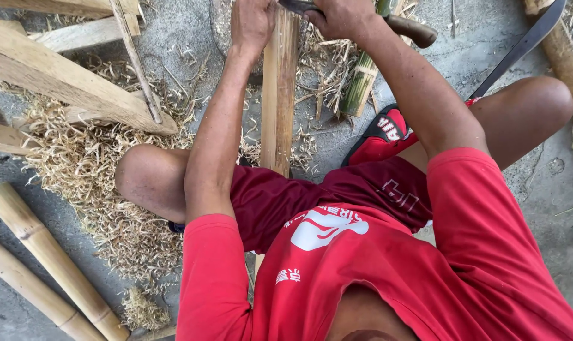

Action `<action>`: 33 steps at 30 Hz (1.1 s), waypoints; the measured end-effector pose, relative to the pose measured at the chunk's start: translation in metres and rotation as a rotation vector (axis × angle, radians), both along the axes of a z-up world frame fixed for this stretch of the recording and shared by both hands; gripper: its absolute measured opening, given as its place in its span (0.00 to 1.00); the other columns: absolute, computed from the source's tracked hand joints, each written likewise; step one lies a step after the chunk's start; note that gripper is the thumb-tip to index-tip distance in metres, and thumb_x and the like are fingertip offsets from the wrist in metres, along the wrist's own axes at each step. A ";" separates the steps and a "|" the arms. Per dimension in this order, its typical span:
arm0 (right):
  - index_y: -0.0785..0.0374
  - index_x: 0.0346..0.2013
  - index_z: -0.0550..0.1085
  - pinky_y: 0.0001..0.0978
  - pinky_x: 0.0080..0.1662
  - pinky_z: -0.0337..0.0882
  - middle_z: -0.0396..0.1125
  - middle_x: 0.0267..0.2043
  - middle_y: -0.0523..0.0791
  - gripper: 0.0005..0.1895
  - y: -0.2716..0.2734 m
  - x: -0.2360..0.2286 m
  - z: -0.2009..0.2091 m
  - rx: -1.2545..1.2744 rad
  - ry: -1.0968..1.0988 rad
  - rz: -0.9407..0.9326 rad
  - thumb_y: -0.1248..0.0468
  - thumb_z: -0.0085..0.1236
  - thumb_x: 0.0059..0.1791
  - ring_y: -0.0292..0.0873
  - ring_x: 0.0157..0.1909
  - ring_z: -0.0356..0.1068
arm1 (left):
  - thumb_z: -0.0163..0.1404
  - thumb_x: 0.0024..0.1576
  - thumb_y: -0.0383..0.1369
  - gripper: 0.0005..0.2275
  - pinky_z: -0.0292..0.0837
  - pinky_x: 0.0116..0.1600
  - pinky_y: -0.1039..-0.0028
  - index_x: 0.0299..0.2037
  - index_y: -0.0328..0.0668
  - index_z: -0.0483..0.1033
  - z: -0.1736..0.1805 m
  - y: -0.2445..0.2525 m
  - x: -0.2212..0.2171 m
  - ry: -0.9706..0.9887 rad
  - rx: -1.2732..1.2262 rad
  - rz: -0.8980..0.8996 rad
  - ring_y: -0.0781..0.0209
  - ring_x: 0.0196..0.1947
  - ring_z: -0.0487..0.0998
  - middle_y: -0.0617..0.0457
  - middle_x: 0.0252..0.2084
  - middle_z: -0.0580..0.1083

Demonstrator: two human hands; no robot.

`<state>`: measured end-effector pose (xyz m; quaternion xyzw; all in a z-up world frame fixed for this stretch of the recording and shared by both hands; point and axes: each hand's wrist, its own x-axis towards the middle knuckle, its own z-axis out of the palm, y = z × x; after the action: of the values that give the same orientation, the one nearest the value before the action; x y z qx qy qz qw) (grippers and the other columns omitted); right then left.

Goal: Shaving and carving bamboo stalks using a hand knife.

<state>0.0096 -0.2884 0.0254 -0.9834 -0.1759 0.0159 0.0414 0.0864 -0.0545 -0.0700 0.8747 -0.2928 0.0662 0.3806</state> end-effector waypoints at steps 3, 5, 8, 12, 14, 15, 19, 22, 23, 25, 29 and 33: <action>0.58 0.37 0.80 0.44 0.28 0.74 0.71 0.25 0.46 0.18 -0.004 0.001 -0.002 0.017 -0.033 0.025 0.47 0.57 0.58 0.48 0.25 0.73 | 0.50 0.64 0.28 0.07 0.70 0.26 0.76 0.34 0.48 0.77 0.004 -0.003 0.000 -0.096 -0.063 -0.030 0.67 0.22 0.70 0.58 0.23 0.71; 0.59 0.36 0.80 0.44 0.29 0.74 0.71 0.25 0.47 0.20 -0.007 0.000 -0.009 0.029 -0.011 0.032 0.47 0.57 0.59 0.48 0.25 0.73 | 0.51 0.64 0.30 0.06 0.70 0.25 0.77 0.34 0.48 0.78 0.009 -0.003 -0.002 -0.093 -0.057 -0.029 0.67 0.21 0.70 0.57 0.22 0.71; 0.60 0.35 0.80 0.45 0.32 0.74 0.70 0.24 0.47 0.21 -0.008 -0.009 -0.019 0.053 0.043 0.051 0.46 0.57 0.60 0.48 0.26 0.73 | 0.51 0.67 0.30 0.11 0.66 0.24 0.72 0.30 0.49 0.77 0.017 0.002 -0.011 -0.009 -0.035 -0.029 0.66 0.20 0.68 0.56 0.19 0.69; 0.60 0.36 0.80 0.46 0.32 0.74 0.70 0.24 0.48 0.21 -0.002 -0.019 -0.007 0.103 0.108 0.026 0.46 0.56 0.61 0.49 0.26 0.73 | 0.53 0.65 0.33 0.06 0.67 0.28 0.69 0.35 0.50 0.82 0.018 0.011 -0.025 -0.169 -0.061 -0.022 0.67 0.23 0.71 0.57 0.24 0.76; 0.60 0.35 0.80 0.46 0.32 0.74 0.71 0.24 0.48 0.21 0.003 -0.034 -0.006 0.123 0.129 0.004 0.47 0.56 0.61 0.49 0.26 0.73 | 0.55 0.64 0.35 0.06 0.65 0.25 0.69 0.36 0.51 0.86 0.004 0.017 -0.037 -0.073 -0.024 -0.029 0.69 0.19 0.69 0.59 0.22 0.77; 0.60 0.35 0.80 0.46 0.31 0.75 0.71 0.24 0.48 0.22 0.003 -0.035 -0.007 0.105 0.108 0.013 0.46 0.56 0.60 0.49 0.26 0.74 | 0.56 0.64 0.35 0.07 0.64 0.24 0.68 0.37 0.51 0.87 -0.001 0.019 -0.037 -0.039 0.009 -0.009 0.66 0.18 0.69 0.58 0.22 0.78; 0.59 0.36 0.79 0.45 0.30 0.76 0.70 0.21 0.47 0.22 0.011 -0.048 0.001 0.053 0.128 0.006 0.46 0.52 0.61 0.47 0.24 0.74 | 0.53 0.66 0.33 0.07 0.72 0.29 0.76 0.41 0.45 0.84 -0.003 0.030 -0.049 -0.109 -0.059 -0.046 0.68 0.27 0.76 0.53 0.36 0.81; 0.58 0.38 0.78 0.45 0.27 0.76 0.70 0.20 0.47 0.22 0.016 -0.061 0.000 0.034 0.185 -0.005 0.45 0.48 0.62 0.46 0.22 0.73 | 0.56 0.65 0.33 0.07 0.73 0.31 0.70 0.40 0.41 0.85 0.016 0.036 -0.064 -0.107 0.077 -0.105 0.61 0.28 0.77 0.49 0.32 0.81; 0.58 0.38 0.78 0.45 0.27 0.76 0.70 0.20 0.47 0.22 0.019 -0.066 -0.004 0.036 0.190 -0.001 0.45 0.48 0.62 0.46 0.22 0.73 | 0.56 0.65 0.33 0.07 0.73 0.31 0.70 0.40 0.41 0.85 0.012 0.040 -0.069 -0.102 0.079 -0.101 0.61 0.28 0.77 0.49 0.32 0.81; 0.58 0.40 0.76 0.42 0.24 0.75 0.68 0.19 0.46 0.23 0.023 -0.072 -0.010 0.044 0.271 -0.010 0.44 0.44 0.62 0.44 0.19 0.72 | 0.53 0.66 0.30 0.06 0.80 0.41 0.71 0.44 0.43 0.84 0.007 0.045 -0.074 -0.182 0.114 -0.118 0.61 0.36 0.80 0.49 0.38 0.81; 0.58 0.40 0.76 0.40 0.23 0.75 0.67 0.19 0.45 0.24 0.027 -0.086 -0.008 0.053 0.357 0.003 0.44 0.43 0.62 0.42 0.18 0.71 | 0.55 0.66 0.32 0.06 0.80 0.41 0.68 0.42 0.42 0.84 0.019 0.056 -0.099 -0.114 0.103 -0.126 0.58 0.37 0.81 0.48 0.38 0.82; 0.58 0.38 0.76 0.41 0.24 0.74 0.67 0.18 0.45 0.24 0.036 -0.101 0.001 0.056 0.360 0.022 0.43 0.44 0.62 0.43 0.19 0.71 | 0.55 0.65 0.31 0.06 0.80 0.43 0.67 0.43 0.39 0.84 0.026 0.066 -0.119 -0.098 0.175 -0.151 0.57 0.38 0.80 0.48 0.37 0.81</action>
<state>-0.0915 -0.2522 0.0267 -0.9611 -0.1766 0.1874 0.0995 -0.0322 0.0116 -0.0435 0.8758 -0.3806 0.0540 0.2920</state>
